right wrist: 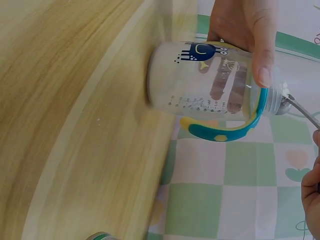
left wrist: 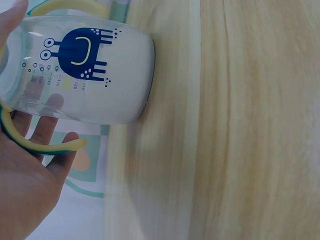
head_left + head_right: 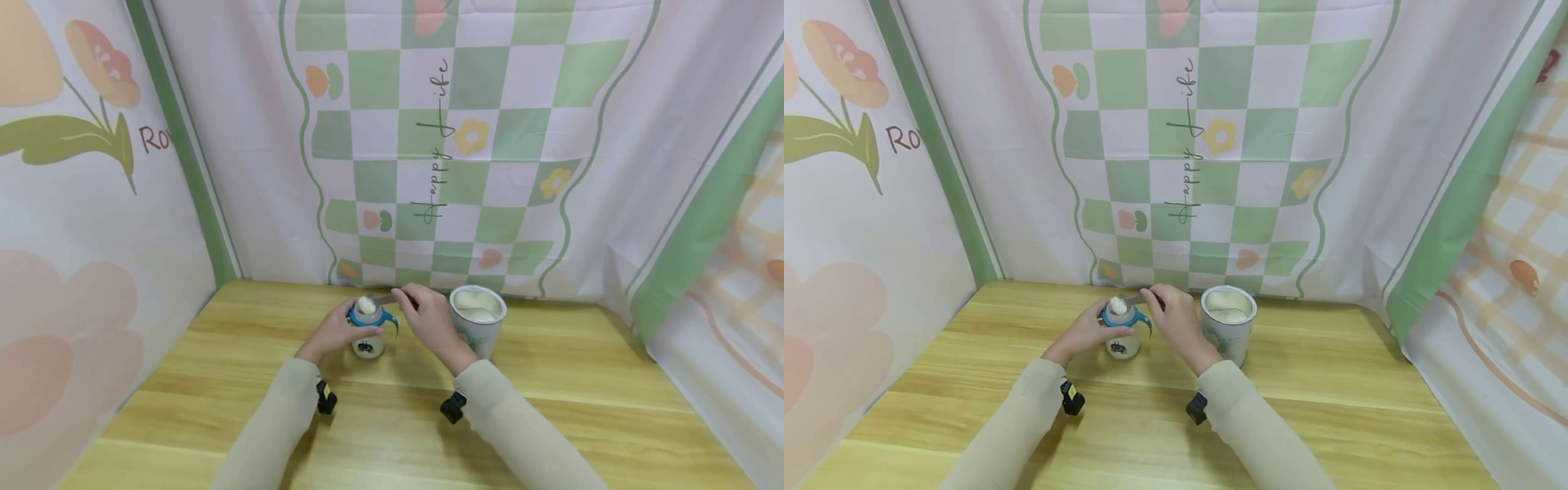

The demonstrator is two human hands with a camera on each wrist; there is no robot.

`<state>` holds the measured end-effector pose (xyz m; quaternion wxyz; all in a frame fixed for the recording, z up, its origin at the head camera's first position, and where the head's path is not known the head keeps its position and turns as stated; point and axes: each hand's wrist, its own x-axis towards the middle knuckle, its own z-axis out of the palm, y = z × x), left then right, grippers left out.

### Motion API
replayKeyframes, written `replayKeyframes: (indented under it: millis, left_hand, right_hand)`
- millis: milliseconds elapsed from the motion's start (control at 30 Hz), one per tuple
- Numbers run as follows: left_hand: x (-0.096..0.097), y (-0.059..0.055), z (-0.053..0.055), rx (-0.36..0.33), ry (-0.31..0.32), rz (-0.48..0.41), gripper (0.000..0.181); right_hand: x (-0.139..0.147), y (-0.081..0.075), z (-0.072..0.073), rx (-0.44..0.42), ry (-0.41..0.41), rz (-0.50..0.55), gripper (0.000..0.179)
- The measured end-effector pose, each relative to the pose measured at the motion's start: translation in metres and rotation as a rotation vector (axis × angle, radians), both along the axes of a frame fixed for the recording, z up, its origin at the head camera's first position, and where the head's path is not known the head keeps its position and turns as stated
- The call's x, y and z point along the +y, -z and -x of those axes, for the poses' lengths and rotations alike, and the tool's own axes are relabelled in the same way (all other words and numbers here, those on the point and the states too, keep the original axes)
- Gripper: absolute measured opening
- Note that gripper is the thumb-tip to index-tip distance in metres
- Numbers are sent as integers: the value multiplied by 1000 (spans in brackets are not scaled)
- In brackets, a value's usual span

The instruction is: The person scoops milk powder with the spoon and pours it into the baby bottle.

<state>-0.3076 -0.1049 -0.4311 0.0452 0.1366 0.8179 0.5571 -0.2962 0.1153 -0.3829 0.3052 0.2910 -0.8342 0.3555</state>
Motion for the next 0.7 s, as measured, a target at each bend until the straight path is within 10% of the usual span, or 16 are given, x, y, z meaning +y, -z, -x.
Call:
replayKeyframes:
  millis: [700]
  left_hand:
    - [0,-1,0,20,1,9,74]
  right_hand:
    - [1,6,-7,235,-49,-192,5]
